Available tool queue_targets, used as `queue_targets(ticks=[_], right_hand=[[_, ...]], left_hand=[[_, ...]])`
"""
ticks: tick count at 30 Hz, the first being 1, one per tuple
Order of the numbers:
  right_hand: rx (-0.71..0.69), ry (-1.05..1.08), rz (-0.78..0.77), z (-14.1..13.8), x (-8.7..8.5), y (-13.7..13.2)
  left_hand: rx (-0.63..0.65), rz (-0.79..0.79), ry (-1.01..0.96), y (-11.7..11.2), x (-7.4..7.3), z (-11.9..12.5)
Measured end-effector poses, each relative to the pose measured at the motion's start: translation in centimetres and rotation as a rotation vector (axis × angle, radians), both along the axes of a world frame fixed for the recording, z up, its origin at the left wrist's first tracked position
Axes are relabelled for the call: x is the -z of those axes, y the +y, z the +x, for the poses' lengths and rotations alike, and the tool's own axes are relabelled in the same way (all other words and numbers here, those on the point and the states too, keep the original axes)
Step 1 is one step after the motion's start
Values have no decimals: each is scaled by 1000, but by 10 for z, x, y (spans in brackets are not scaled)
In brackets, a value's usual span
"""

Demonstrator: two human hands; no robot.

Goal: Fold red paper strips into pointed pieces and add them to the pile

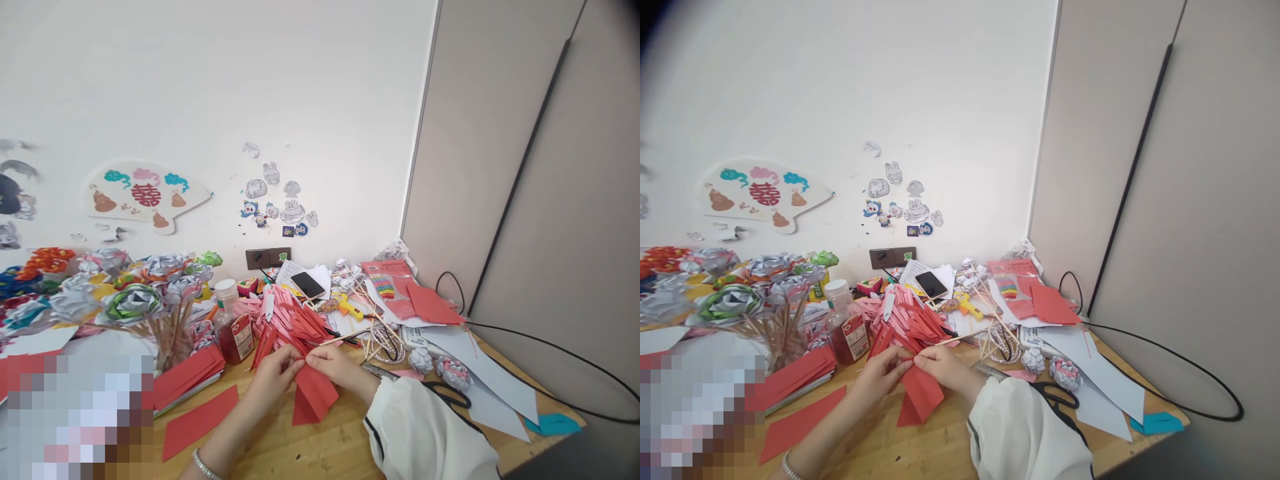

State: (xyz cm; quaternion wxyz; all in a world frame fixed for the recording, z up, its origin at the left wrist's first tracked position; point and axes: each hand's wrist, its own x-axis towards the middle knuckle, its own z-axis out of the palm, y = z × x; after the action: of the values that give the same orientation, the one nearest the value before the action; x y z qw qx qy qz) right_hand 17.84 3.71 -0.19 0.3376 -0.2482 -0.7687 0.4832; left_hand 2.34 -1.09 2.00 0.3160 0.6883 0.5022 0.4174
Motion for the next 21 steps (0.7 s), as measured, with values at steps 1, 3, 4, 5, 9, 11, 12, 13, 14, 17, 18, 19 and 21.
queue_targets(ticks=[1, 3, 4, 5, 9, 11, 12, 13, 14, 17, 18, 19, 21], right_hand=[[20, 10, -2, 0, 0, 1], [54, 41, -26, 2, 1, 5], [63, 61, -56, 3, 1, 7], [70, 85, -93, 4, 1, 9], [166, 175, -187, 6, 2, 16], [225, 179, -164, 6, 3, 17], [235, 163, -136, 5, 3, 16], [233, 137, -101, 4, 4, 16], [223, 105, -62, 3, 5, 14], [186, 35, 8, -1, 6, 10], [174, 44, -5, -2, 5, 8], [155, 67, -37, -3, 4, 6], [113, 162, -162, -3, 0, 3]], left_hand=[[-30, -6, -52, 0, 0, 0], [-115, -11, -175, 2, -2, -2], [-157, -17, -242, 3, -2, -4], [-188, -30, -307, 5, -3, -5], [-190, -175, -404, 9, 0, -7], [-159, -235, -291, 8, 3, -5], [-143, -227, -211, 6, 4, -3], [-124, -165, -134, 4, 5, -2], [-98, -88, -52, 2, 5, 0], [-61, 30, 107, -3, 4, 3], [-63, 33, 123, -3, 4, 4], [-70, 29, 124, -4, 3, 4], [-89, 20, 84, -3, 1, 5]])
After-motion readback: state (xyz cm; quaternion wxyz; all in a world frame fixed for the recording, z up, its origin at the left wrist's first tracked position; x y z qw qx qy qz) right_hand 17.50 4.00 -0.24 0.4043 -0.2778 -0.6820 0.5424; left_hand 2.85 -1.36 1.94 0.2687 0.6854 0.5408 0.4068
